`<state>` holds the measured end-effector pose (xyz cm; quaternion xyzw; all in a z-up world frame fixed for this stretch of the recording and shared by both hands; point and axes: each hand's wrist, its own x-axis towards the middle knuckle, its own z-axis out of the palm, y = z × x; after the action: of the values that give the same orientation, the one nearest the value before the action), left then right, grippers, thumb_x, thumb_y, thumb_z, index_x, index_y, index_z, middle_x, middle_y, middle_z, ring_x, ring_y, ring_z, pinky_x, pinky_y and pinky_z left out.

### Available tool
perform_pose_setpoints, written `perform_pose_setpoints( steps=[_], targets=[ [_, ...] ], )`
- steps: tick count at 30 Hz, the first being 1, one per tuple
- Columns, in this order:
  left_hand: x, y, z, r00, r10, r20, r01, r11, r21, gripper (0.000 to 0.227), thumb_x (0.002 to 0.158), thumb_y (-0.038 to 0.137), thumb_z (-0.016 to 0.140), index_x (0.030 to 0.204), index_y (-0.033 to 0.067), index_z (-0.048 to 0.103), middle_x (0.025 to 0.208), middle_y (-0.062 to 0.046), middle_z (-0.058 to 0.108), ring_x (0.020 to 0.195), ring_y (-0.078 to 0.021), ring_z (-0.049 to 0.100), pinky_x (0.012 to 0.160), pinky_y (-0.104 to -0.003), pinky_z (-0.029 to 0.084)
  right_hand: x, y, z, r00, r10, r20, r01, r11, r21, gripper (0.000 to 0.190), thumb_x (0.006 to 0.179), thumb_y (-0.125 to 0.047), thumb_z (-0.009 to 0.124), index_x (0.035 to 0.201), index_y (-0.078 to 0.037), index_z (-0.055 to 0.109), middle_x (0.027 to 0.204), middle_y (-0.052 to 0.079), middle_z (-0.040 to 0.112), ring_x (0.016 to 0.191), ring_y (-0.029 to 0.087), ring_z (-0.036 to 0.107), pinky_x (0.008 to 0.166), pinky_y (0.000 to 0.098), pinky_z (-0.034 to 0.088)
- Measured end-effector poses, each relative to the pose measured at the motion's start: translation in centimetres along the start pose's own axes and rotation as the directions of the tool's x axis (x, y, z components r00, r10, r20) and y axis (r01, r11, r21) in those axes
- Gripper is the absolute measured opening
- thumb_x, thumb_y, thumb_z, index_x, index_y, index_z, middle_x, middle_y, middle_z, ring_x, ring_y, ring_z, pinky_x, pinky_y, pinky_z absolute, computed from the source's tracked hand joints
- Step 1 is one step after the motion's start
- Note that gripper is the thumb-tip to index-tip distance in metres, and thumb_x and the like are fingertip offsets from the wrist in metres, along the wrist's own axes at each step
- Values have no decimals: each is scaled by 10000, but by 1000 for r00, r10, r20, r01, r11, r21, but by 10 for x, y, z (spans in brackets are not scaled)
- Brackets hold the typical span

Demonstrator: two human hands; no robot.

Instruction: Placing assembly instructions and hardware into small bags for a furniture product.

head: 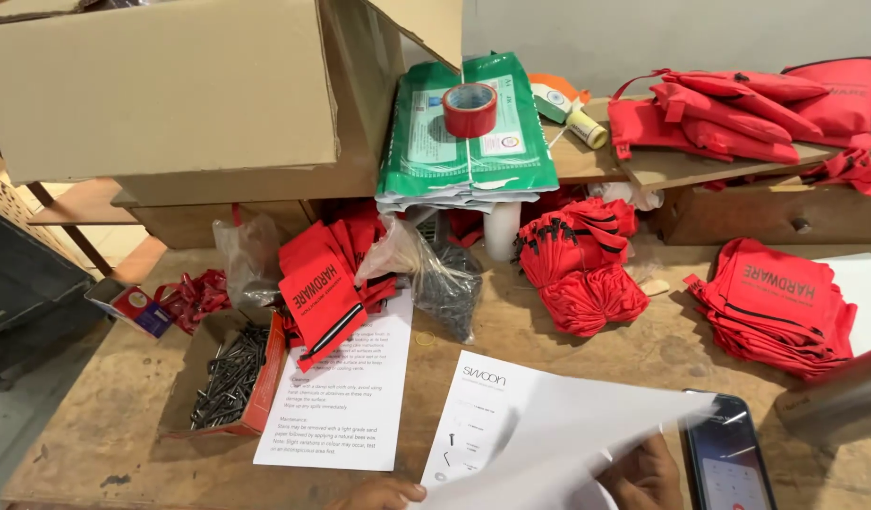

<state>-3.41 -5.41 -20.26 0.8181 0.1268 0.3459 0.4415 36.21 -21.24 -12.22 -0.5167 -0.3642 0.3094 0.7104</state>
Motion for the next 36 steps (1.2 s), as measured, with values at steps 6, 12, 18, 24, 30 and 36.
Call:
perform_pose_setpoints(
  steps=[6,12,18,24,30,36],
  targets=[
    [20,58,-1,992,-75,-101,67,994,-84,150,1005,138,624,1067,2,626,1108,-230,797,1087,-351,769,976,-476,607,13,-33,10,993,-56,99,57,998,-7,1034,678,-57,841,1529,-56,254,1465,155,464,1386,294,446,1103,482,370],
    [8,40,-2,994,-49,-97,21,962,-273,251,964,112,695,1156,-5,582,1246,-294,668,1177,-405,709,1046,-520,552,6,-42,6,972,104,210,-120,991,64,618,773,-84,832,1311,4,540,1223,144,652,1208,293,609,1088,564,420],
    [78,161,5,905,-212,-368,242,970,38,276,818,50,738,1082,57,657,1301,-216,691,1234,-344,678,1062,-533,509,8,-65,25,982,-130,134,101,974,203,300,891,-47,775,1129,-16,595,973,110,700,985,253,699,1233,556,423],
    [106,193,-2,938,-192,-290,252,950,186,253,776,-60,686,1010,34,707,1171,-109,739,1129,-269,711,1211,-539,401,6,-80,40,994,-109,-22,110,993,45,161,970,4,712,1092,-25,611,956,84,689,937,206,690,1189,517,511],
    [113,178,10,624,-551,-554,487,829,-277,304,856,17,789,1135,5,669,1062,-117,738,980,-180,677,947,-433,538,8,-71,37,984,-90,-151,93,995,18,175,1011,56,721,1149,-3,632,1009,80,709,932,139,692,983,363,535],
    [119,166,-6,845,-283,-453,285,956,-66,328,902,-3,739,1193,12,588,1160,-136,731,1112,-214,696,1260,-406,400,12,-71,36,984,-146,-105,149,988,23,145,1048,35,741,1118,-3,619,1006,72,719,936,128,707,1095,363,561]
  ],
)
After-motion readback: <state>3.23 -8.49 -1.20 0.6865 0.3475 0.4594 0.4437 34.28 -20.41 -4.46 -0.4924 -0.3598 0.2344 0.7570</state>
